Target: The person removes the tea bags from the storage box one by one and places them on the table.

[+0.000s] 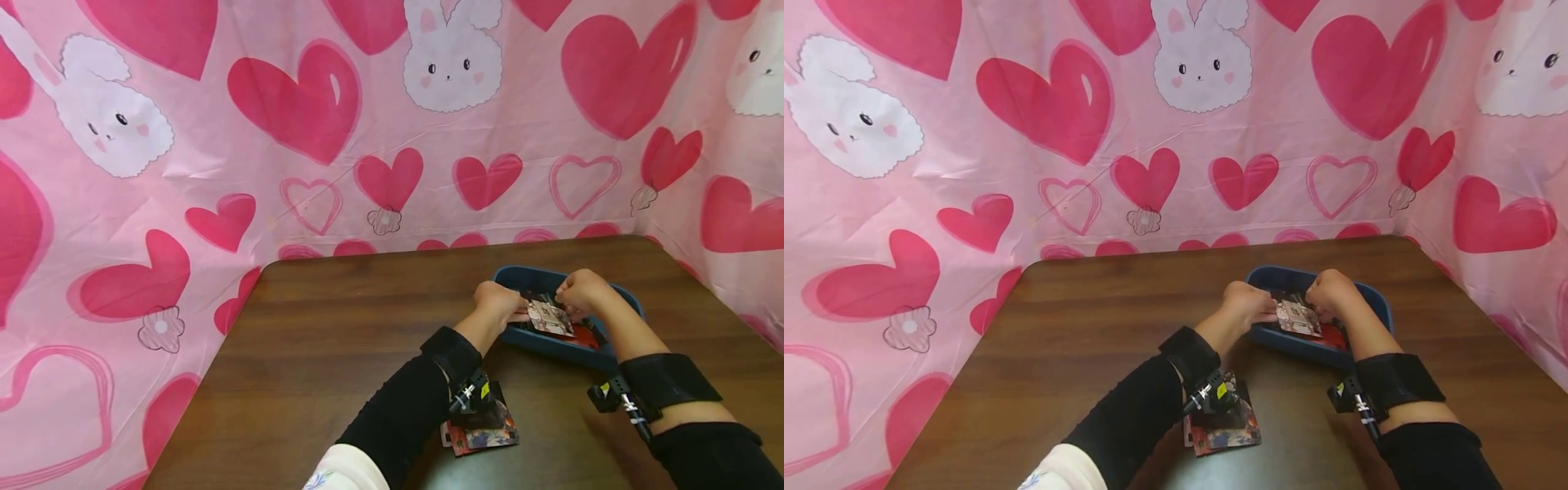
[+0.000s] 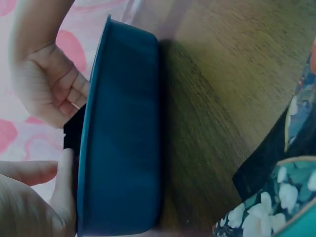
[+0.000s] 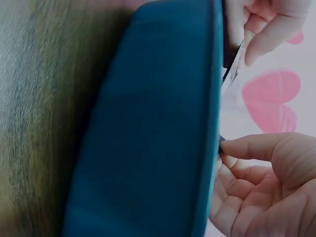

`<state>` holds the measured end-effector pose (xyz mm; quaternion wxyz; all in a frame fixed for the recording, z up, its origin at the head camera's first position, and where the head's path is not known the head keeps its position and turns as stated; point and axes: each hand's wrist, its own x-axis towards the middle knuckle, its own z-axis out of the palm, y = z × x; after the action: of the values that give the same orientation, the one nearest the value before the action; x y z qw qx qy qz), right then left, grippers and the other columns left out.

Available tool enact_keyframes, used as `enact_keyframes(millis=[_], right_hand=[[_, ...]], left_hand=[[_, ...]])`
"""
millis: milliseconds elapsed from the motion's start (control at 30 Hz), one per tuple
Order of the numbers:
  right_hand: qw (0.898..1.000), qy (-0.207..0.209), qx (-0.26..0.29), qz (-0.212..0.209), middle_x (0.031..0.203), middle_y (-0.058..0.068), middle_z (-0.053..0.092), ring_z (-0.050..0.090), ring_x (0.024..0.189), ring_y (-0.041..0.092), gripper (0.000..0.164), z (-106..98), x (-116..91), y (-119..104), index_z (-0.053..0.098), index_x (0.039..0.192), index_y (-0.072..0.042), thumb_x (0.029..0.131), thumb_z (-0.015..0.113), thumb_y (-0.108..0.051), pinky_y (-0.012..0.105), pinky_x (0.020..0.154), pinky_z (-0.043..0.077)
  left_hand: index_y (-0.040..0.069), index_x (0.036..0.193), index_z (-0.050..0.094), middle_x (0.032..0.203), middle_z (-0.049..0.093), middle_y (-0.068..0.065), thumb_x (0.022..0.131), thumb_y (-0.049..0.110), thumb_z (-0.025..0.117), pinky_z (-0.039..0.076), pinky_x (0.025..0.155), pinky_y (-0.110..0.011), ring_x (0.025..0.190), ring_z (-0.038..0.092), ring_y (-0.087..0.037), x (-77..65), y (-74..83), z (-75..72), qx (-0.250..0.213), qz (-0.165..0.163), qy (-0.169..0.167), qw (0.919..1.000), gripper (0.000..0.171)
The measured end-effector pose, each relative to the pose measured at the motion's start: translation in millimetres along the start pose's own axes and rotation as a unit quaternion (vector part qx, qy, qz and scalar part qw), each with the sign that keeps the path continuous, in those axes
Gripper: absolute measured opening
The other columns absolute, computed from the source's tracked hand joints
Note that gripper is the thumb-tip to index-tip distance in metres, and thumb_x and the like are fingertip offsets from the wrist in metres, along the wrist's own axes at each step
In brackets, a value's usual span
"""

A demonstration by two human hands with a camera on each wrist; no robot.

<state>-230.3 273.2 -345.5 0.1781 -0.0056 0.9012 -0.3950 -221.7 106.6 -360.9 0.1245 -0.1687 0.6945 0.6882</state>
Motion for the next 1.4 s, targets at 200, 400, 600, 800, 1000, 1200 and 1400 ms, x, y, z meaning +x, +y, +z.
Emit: enact_keyframes(millis=[200,400,600,800,1000,1200,1400], right_hand=[[0.998,0.020,0.045,-0.039,0.097,0.023,0.054,0.058,0.070,0.020,0.027,2,-15,-8,0.051,0.109,0.020,0.101,0.047,-0.005,0.039,0.064,0.059],[0.992,0.030,0.106,-0.059,0.096,0.014,0.059,0.058,0.075,0.017,0.038,11,-30,-18,0.045,0.124,0.019,0.102,0.048,-0.012,0.033,0.068,0.058],[0.984,-0.009,0.157,-0.082,0.089,0.006,0.063,0.059,0.074,0.018,0.040,40,-40,-26,0.047,0.124,0.020,0.099,0.055,-0.009,0.030,0.064,0.059],[0.970,-0.080,0.211,-0.091,0.080,0.006,0.063,0.061,0.066,0.018,0.027,81,-48,-27,0.051,0.113,0.018,0.095,0.058,-0.001,0.033,0.062,0.059],[0.960,-0.137,0.228,-0.088,0.073,0.005,0.062,0.060,0.061,0.016,0.019,115,-49,-20,0.056,0.104,0.015,0.091,0.060,0.002,0.030,0.057,0.059],[0.965,-0.142,0.207,-0.077,0.073,0.006,0.063,0.060,0.060,0.017,0.020,134,-49,-13,0.057,0.102,0.012,0.088,0.066,0.000,0.032,0.055,0.059],[0.966,-0.137,0.201,-0.081,0.070,0.006,0.062,0.058,0.059,0.016,0.020,141,-47,-11,0.056,0.099,0.009,0.084,0.068,0.003,0.031,0.053,0.058]], left_hand=[[-0.002,0.081,0.067,0.073,0.066,-0.011,0.076,-0.014,0.074,0.060,0.063,-0.036,0.066,0.070,-0.025,-2.1,0.3,-18.3,-0.023,0.025,-0.019,0.9992,0.015],[-0.003,0.084,0.068,0.076,0.067,-0.014,0.078,-0.012,0.073,0.060,0.065,-0.036,0.060,0.064,-0.019,-9.0,2.2,-52.1,-0.054,0.029,-0.078,0.9951,0.012],[-0.006,0.094,0.067,0.076,0.066,-0.013,0.082,-0.011,0.069,0.060,0.068,-0.036,0.059,0.062,-0.016,-24.0,-12.0,-96.8,-0.062,0.014,-0.134,0.9890,0.012],[-0.004,0.095,0.066,0.074,0.067,-0.010,0.083,-0.009,0.069,0.060,0.062,-0.030,0.058,0.063,-0.013,-42.7,-38.4,-136.7,-0.020,-0.007,-0.142,0.9896,0.013],[0.000,0.094,0.062,0.075,0.069,-0.010,0.083,-0.007,0.069,0.057,0.053,-0.024,0.054,0.063,-0.012,-58.6,-62.1,-160.0,0.026,-0.021,-0.148,0.9884,0.015],[0.000,0.093,0.060,0.074,0.069,-0.012,0.081,-0.010,0.069,0.057,0.053,-0.024,0.055,0.063,-0.013,-64.9,-79.3,-166.1,0.040,-0.035,-0.148,0.9876,0.018],[0.001,0.089,0.058,0.070,0.067,-0.011,0.080,-0.013,0.067,0.057,0.053,-0.024,0.053,0.062,-0.013,-62.4,-90.2,-166.0,0.036,-0.038,-0.145,0.9881,0.019]])
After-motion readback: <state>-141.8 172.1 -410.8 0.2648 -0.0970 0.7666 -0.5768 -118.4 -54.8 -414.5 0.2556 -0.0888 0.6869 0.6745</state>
